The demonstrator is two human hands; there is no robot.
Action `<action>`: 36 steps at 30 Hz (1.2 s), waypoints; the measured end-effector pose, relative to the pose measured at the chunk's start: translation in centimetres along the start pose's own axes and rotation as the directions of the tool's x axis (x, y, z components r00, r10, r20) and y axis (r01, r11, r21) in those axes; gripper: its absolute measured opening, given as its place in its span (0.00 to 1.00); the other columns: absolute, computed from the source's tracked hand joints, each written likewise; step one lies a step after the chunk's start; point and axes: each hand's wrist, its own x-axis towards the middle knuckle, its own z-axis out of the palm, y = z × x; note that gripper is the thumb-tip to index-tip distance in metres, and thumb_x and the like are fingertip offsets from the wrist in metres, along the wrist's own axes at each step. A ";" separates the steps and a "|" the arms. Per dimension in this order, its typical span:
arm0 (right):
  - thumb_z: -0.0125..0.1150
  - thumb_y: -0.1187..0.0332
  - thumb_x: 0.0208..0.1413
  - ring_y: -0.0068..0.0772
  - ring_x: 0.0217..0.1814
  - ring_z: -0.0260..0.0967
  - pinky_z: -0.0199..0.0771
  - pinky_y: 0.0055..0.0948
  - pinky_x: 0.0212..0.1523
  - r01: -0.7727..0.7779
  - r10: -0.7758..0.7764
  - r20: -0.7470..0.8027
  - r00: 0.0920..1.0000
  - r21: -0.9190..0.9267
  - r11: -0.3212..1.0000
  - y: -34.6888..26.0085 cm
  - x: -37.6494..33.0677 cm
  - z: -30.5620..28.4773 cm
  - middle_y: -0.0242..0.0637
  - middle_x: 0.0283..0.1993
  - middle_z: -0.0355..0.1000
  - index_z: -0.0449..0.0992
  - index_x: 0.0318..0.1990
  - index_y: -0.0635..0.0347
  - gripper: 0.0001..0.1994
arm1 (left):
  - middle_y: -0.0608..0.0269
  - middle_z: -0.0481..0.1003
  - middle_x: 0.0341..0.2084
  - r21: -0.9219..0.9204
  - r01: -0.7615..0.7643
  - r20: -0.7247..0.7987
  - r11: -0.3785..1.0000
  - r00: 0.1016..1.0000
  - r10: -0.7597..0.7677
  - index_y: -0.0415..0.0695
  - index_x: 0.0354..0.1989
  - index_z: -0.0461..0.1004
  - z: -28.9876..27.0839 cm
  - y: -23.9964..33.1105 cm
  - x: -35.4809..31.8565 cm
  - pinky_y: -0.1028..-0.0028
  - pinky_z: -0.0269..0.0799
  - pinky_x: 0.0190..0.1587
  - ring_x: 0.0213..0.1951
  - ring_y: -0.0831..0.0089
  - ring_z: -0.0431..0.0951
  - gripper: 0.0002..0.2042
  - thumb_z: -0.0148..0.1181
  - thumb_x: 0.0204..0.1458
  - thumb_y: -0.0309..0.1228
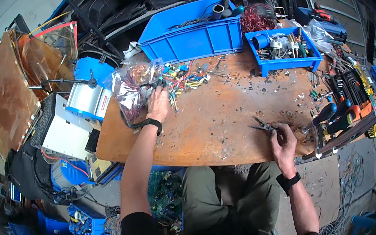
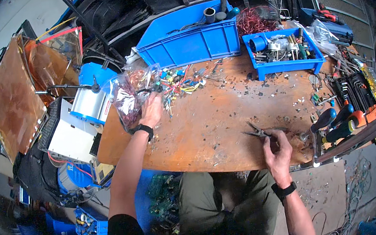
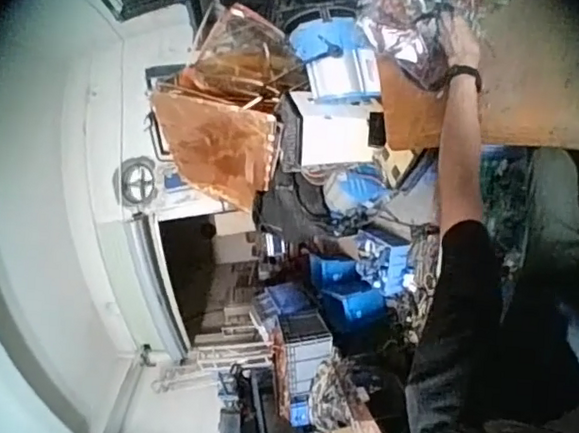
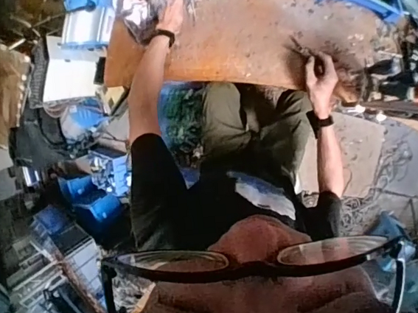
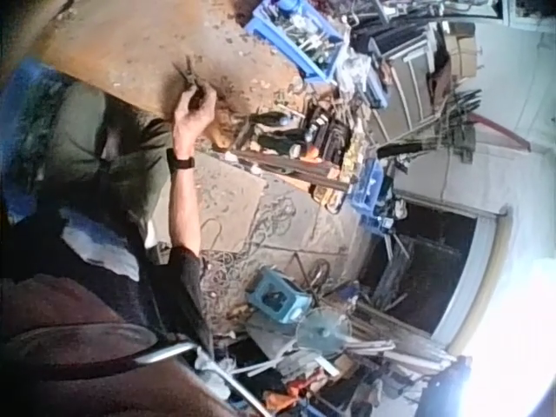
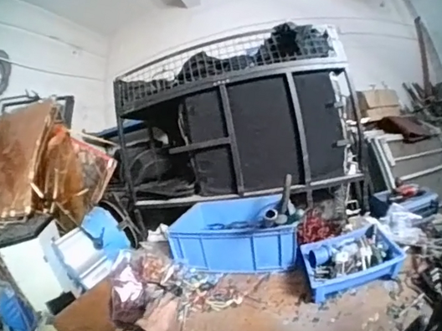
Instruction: The recorder is stripping wires and using tools to assemble or repair electronic components on a metal frame.
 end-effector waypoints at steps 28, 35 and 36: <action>0.66 0.76 0.66 0.17 0.42 0.75 0.76 0.22 0.42 -0.233 0.181 0.212 0.960 0.254 0.939 -5.8 -8.3 0.4 0.32 0.43 0.81 0.84 0.47 0.65 0.06 | 0.52 0.86 0.49 -0.734 0.098 0.326 0.672 0.919 0.223 0.44 0.49 0.88 -9.1 19.9 -22.7 0.63 0.78 0.62 0.53 0.57 0.86 0.13 0.72 0.61 0.38; 0.61 0.72 0.70 0.18 0.51 0.75 0.78 0.25 0.54 -0.539 0.366 0.501 0.784 0.260 0.801 -6.9 -14.2 -2.0 0.31 0.49 0.81 0.80 0.59 0.66 0.13 | 0.51 0.86 0.43 -0.718 0.124 0.424 0.685 0.858 0.289 0.36 0.44 0.86 -6.6 23.7 -26.7 0.64 0.79 0.57 0.50 0.58 0.87 0.16 0.71 0.60 0.39; 0.62 0.72 0.70 0.17 0.50 0.74 0.77 0.24 0.53 -0.523 0.331 0.499 0.800 0.310 0.794 -5.6 -15.4 -2.1 0.31 0.49 0.80 0.80 0.59 0.65 0.14 | 0.50 0.86 0.43 -0.711 0.139 0.460 0.689 0.833 0.306 0.36 0.45 0.85 -6.6 24.0 -27.0 0.64 0.79 0.54 0.49 0.59 0.87 0.16 0.71 0.61 0.39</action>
